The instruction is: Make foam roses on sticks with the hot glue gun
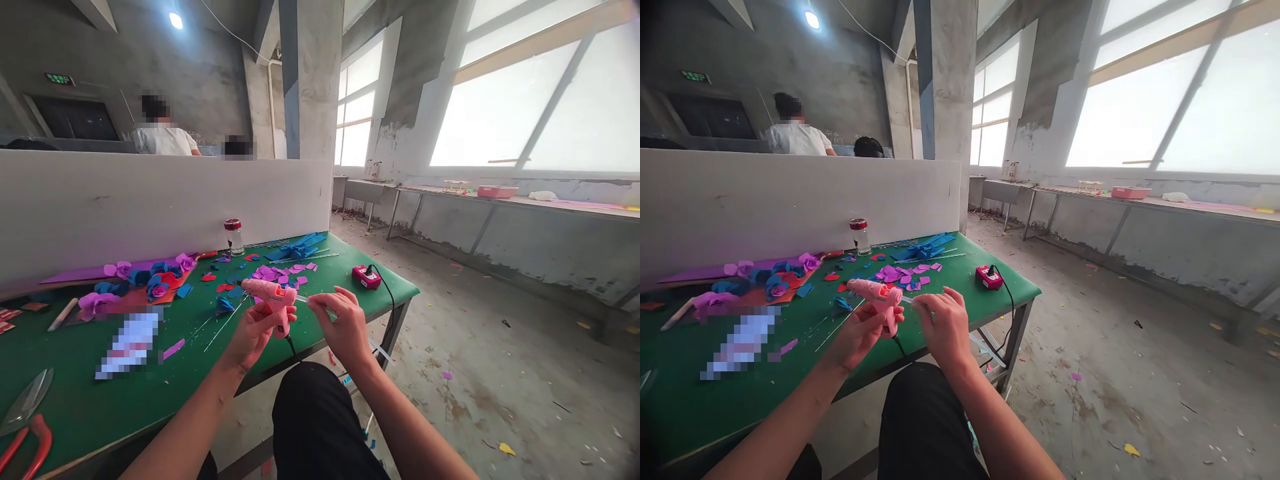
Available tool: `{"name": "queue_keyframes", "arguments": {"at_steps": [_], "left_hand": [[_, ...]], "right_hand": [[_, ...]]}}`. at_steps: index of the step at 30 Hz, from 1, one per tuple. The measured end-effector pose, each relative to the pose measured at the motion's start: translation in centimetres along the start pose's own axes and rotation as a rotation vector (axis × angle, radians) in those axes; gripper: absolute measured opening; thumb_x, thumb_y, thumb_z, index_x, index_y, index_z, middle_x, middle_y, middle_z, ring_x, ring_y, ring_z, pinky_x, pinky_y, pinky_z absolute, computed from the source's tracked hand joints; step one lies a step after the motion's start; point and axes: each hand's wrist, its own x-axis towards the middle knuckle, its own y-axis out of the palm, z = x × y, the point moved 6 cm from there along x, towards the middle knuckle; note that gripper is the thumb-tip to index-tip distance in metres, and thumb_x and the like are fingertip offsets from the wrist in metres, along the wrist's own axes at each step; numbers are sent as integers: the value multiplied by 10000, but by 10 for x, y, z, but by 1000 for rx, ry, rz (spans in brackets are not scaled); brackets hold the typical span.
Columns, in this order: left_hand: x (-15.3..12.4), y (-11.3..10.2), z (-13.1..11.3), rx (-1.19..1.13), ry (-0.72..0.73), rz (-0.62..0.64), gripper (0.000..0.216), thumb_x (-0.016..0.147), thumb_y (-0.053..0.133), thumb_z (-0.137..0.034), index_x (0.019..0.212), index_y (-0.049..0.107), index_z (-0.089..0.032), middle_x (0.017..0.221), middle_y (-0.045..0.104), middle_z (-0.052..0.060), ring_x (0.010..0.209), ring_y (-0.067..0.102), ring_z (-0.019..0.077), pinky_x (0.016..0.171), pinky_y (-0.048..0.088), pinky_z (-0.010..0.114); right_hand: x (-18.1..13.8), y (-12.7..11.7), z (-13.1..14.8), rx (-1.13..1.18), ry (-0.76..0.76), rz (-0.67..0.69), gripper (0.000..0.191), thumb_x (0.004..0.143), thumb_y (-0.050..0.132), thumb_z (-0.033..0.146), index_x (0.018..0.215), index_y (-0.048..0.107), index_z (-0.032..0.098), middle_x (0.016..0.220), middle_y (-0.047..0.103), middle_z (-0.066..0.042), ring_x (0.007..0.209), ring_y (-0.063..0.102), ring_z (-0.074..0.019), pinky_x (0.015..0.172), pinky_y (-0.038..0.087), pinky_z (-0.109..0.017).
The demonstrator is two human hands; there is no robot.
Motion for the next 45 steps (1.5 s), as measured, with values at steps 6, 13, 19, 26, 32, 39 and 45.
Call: {"name": "queue_keyframes", "arguments": {"at_steps": [6,13,19,26,32,39,45], "left_hand": [[2,-3,4,-25,-26,27,460,578,913,-368,988,791,-199,916,775,101,825,712,243,806,527,350],[-1,3,-1,5,-31,35,407,602,904,-350,950,796,-169,901,777,107,823,707,240,787,518,335],[-1,1,0,19,-43,48,381,608,901,-325,931,795,-152,898,778,118,801,706,238,754,513,323],[-1,4,14,-136,-96,80,429,565,924,-352,934,789,-178,885,778,98,792,711,224,731,520,311],[0,6,19,-147,-112,87,443,575,926,-328,963,782,-171,899,779,106,803,719,226,733,527,305],[1,3,23,-131,-121,85,406,595,915,-331,948,792,-174,919,780,108,807,719,228,694,532,292],[1,5,21,-115,-128,83,393,599,910,-326,941,791,-174,923,780,112,807,719,234,666,529,291]], "right_hand": [[0,-5,3,-36,-39,-11,161,940,611,276,856,747,285,839,782,12,753,695,-168,1070,399,-405],[-2,-6,5,-131,-103,18,242,987,544,277,850,744,262,854,786,-4,743,689,-167,1039,417,-390],[0,-7,9,-188,-142,73,218,988,552,244,867,733,245,838,777,-2,768,690,-166,1030,403,-372],[1,-12,14,-158,-137,51,141,950,617,235,873,732,258,853,781,18,787,694,-164,1046,394,-371],[-1,-20,21,-263,-191,30,127,930,634,213,869,736,257,789,754,15,756,678,-159,1034,400,-357],[-2,-23,29,-405,-216,38,132,917,644,208,827,734,242,760,743,-2,741,670,-165,1016,397,-360],[-2,-24,30,-434,-202,59,192,941,606,224,801,736,237,736,735,-16,736,665,-166,1005,402,-350]]}}
